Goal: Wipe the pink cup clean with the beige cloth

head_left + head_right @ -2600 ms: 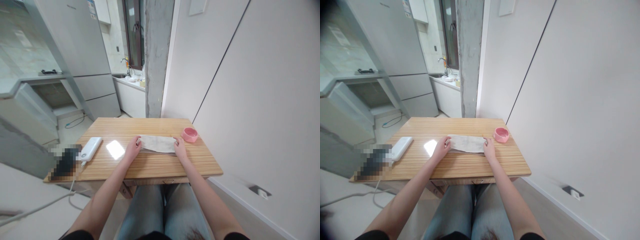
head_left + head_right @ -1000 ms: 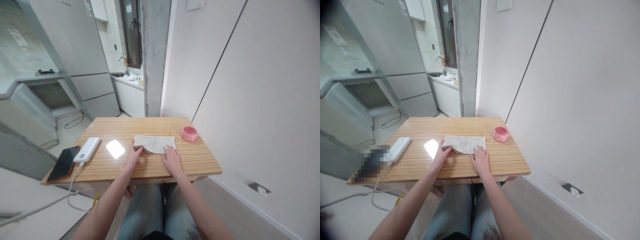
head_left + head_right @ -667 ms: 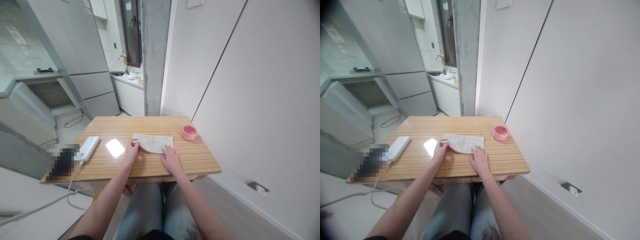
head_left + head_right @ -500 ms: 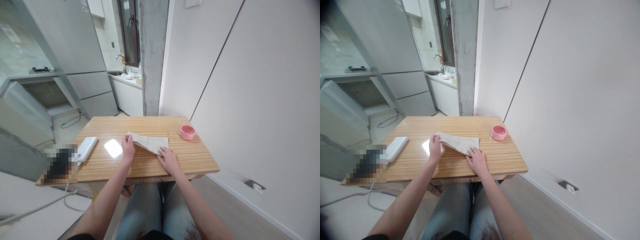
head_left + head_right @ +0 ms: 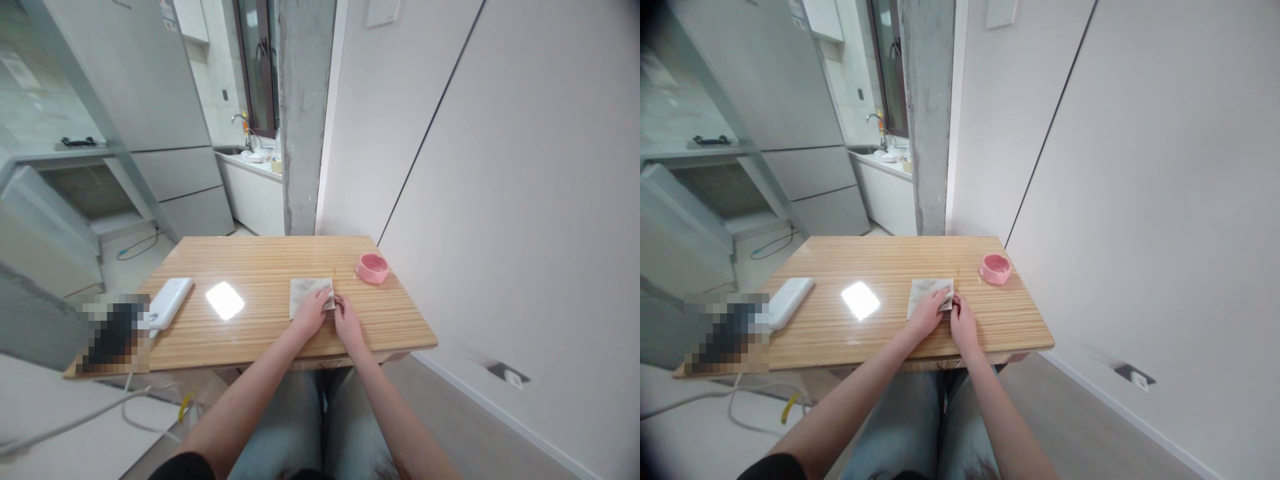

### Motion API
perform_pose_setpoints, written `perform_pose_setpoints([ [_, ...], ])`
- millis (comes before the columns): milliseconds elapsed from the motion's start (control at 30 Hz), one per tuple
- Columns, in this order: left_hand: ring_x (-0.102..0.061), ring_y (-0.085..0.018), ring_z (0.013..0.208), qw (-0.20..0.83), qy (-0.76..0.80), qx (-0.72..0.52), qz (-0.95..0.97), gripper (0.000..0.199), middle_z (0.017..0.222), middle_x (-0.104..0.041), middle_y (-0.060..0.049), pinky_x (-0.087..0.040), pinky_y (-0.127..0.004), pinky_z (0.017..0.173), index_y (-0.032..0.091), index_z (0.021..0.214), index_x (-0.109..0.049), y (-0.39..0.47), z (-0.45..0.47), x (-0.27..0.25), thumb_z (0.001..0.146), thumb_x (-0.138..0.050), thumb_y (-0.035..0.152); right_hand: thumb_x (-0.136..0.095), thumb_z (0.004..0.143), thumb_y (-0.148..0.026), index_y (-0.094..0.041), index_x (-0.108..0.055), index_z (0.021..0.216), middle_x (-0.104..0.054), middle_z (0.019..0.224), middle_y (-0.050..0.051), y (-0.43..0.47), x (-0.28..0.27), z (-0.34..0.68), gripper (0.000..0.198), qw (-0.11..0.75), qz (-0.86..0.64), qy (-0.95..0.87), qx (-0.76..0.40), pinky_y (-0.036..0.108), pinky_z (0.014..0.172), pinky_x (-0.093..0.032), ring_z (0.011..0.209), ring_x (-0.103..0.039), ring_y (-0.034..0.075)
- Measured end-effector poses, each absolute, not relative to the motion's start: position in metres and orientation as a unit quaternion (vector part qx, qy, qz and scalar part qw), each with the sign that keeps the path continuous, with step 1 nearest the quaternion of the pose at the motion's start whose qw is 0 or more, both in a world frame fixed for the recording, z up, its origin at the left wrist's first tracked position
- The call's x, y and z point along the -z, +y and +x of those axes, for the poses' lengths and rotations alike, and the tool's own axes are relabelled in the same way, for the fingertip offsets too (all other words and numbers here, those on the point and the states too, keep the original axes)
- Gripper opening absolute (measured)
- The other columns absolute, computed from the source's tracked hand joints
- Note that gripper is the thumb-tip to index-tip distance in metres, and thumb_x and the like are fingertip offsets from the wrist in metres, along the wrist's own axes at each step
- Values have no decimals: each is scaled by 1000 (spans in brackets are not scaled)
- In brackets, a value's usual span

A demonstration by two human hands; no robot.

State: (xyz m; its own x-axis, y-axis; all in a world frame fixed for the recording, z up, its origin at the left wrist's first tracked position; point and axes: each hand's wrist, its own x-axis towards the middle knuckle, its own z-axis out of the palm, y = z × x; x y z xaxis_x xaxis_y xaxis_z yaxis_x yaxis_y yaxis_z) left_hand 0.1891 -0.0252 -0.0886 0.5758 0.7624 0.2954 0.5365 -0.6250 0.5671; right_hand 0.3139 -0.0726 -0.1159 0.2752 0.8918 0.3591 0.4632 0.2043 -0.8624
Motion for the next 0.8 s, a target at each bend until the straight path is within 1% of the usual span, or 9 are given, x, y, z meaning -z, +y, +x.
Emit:
perform_pose_setpoints([
  [100, -51, -22, 110, 213, 393, -287, 847, 55, 118, -57, -10, -41, -37, 97, 17, 129, -43, -30, 191, 88, 75, -50, 9, -37, 86, -19, -18, -53, 113, -60, 110, 10, -75, 116, 317, 32, 535, -604, -562, -180, 39, 94, -44, 103, -56, 20],
  [200, -56, -21, 101, 240, 381, -288, 845, 56, 111, -61, -10, -45, -37, 91, 17, 133, -38, -32, 183, 78, 80, -53, 23, -36, 89, -26, -16, -52, 113, -56, 113, 13, -79, 107, 319, 31, 555, -620, -543, -111, 43, 99, -39, 110, -51, 21],
  [267, -58, -19, 96, 244, 392, -302, 834, 46, 107, -62, -10, -46, -34, 87, 16, 129, -43, -29, 172, 71, 85, -48, 27, -36, 90, -27, -16, -53, 113, -55, 115, 12, -79, 97, 314, 30, 548, -608, -570, -72, 44, 102, -36, 114, -48, 21],
  [367, -59, -17, 90, 211, 451, -308, 811, 27, 99, -64, -9, -45, -31, 82, 16, 108, -55, -18, 153, 66, 88, -40, 25, -34, 90, -23, -17, -56, 113, -55, 118, 12, -68, 83, 291, 32, 473, -575, -661, -88, 40, 102, -36, 116, -48, 19],
  [433, -59, -17, 83, 182, 506, -272, 798, 22, 88, -64, -8, -43, -29, 75, 16, 95, -57, -9, 143, 67, 90, -37, 25, -36, 90, -23, -17, -54, 119, -51, 128, 13, -56, 80, 270, 35, 393, -591, -697, -106, 40, 103, -35, 121, -44, 21],
  [500, -58, -17, 78, 163, 542, -223, 794, 22, 82, -64, -7, -41, -28, 70, 17, 86, -57, -4, 135, 71, 90, -37, 25, -40, 90, -29, -18, -50, 126, -43, 138, 14, -46, 83, 253, 40, 316, -639, -694, -99, 46, 105, -30, 129, -37, 26],
  [567, -58, -17, 78, 156, 543, -196, 802, 21, 82, -64, -7, -39, -27, 69, 17, 84, -56, -2, 131, 76, 90, -38, 25, -42, 90, -37, -19, -49, 129, -41, 141, 13, -42, 90, 247, 44, 260, -680, -681, -78, 50, 106, -25, 132, -32, 30],
  [633, -58, -17, 79, 153, 524, -195, 815, 21, 84, -65, -6, -38, -26, 68, 18, 84, -57, -2, 130, 82, 90, -38, 25, -42, 89, -41, -17, -50, 127, -43, 140, 13, -45, 97, 254, 46, 233, -695, -678, -54, 50, 107, -23, 132, -32, 32],
  [800, -57, -16, 76, 154, 518, -209, 815, 24, 80, -64, -4, -35, -26, 65, 19, 81, -57, -1, 128, 90, 90, -37, 28, -48, 80, -28, -13, -54, 118, -50, 133, 15, -68, 107, 326, 41, 204, -735, -647, -4, 43, 104, -27, 126, -39, 29],
])
